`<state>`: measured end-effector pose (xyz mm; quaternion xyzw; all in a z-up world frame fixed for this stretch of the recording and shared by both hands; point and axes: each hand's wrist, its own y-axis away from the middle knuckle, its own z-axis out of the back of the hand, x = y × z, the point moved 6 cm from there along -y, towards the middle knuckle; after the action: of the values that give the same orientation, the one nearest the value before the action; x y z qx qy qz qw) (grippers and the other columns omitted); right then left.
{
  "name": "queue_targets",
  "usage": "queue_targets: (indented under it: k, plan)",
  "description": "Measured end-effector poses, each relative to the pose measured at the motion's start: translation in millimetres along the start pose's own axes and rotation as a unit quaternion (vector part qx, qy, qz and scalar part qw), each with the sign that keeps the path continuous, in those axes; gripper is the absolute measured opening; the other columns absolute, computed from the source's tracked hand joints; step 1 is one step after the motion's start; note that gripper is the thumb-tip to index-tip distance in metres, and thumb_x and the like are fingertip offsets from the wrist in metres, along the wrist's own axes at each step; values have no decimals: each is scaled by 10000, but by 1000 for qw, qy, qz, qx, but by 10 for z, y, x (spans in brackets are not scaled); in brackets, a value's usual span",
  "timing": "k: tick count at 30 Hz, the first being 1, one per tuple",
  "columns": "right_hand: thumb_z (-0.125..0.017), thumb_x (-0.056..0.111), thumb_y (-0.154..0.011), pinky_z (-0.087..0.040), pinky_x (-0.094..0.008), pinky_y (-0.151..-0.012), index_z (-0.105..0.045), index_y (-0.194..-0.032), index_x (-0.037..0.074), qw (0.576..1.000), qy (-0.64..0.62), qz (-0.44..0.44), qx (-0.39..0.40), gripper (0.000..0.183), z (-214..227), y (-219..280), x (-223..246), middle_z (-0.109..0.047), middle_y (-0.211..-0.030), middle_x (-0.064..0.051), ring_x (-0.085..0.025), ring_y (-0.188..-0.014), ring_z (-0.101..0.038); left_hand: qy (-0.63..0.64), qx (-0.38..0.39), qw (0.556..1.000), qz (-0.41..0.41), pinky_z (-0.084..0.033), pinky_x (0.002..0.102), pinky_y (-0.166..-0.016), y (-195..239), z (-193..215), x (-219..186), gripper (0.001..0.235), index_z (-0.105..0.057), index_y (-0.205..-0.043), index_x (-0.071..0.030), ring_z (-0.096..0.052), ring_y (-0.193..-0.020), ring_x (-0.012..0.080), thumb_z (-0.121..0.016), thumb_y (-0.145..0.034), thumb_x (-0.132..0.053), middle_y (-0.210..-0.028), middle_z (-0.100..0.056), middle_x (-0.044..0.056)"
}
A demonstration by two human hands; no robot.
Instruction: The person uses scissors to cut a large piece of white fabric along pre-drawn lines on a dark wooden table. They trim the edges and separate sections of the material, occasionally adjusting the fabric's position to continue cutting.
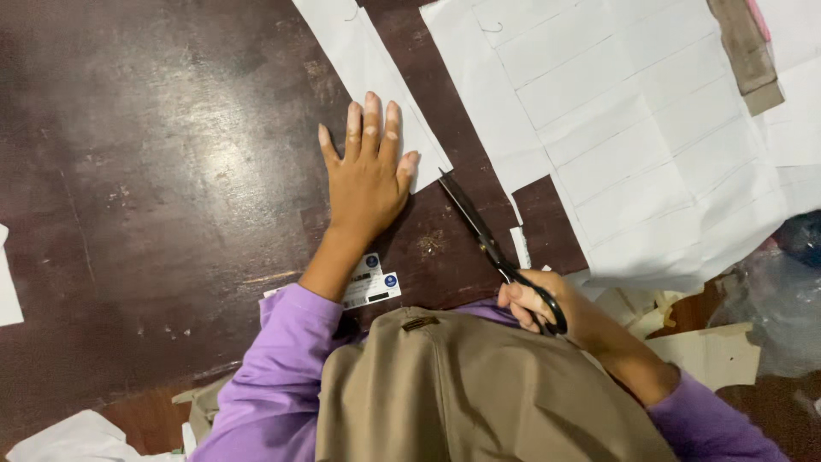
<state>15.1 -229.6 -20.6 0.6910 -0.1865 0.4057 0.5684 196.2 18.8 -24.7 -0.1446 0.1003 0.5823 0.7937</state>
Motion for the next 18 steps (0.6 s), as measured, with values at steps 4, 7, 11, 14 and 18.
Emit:
queue_targets:
  k: [4,7,11,14,18]
  plan:
    - [-628,216,-1004,-417,-280,-334,-667,-872,-104,995,-80,-21,-63,349,39,-39,-37,-522,-462,-165,-206,-328,-490,11,18,1000,-1,-26,708,-1181,-12,60,-22,668,-270,-1639,-138,-114,-1568,343,-243,-1098,-528,-1702,-182,155]
    - [-650,188,-995,-431,-292,-324,-653,-860,-115,993,-76,-32,-81,332,38,-63,-31,-510,-452,-153,-193,-319,-488,16,46,999,7,9,699,-1190,-14,51,-30,677,-242,-1649,-146,-78,-1578,331,-232,-1095,-536,-1715,-144,139]
    - [-680,162,-981,-444,-302,-293,-657,-825,-126,995,-49,-31,-83,329,5,-78,137,-508,-425,-157,-198,-285,-496,14,49,999,10,7,694,-1195,-16,67,-30,673,-241,-1649,-142,-78,-1579,330,-251,-1099,-531,-1716,-139,135]
    - [-696,141,-963,-438,-295,-294,-637,-797,-110,994,-42,-39,-94,308,-29,-59,275,-489,-435,-141,-186,-293,-479,19,61,998,15,19,688,-1201,-23,55,-23,676,-227,-1653,-151,-60,-1581,318,-253,-1098,-534,-1721,-123,126]
    - [-702,173,-968,-443,-292,-290,-639,-806,-107,994,-40,-47,-91,329,-2,-116,215,-480,-440,-125,-171,-294,-474,23,48,999,10,19,691,-1197,-15,30,-12,674,-234,-1651,-142,-68,-1578,319,-268,-1099,-527,-1716,-140,131]
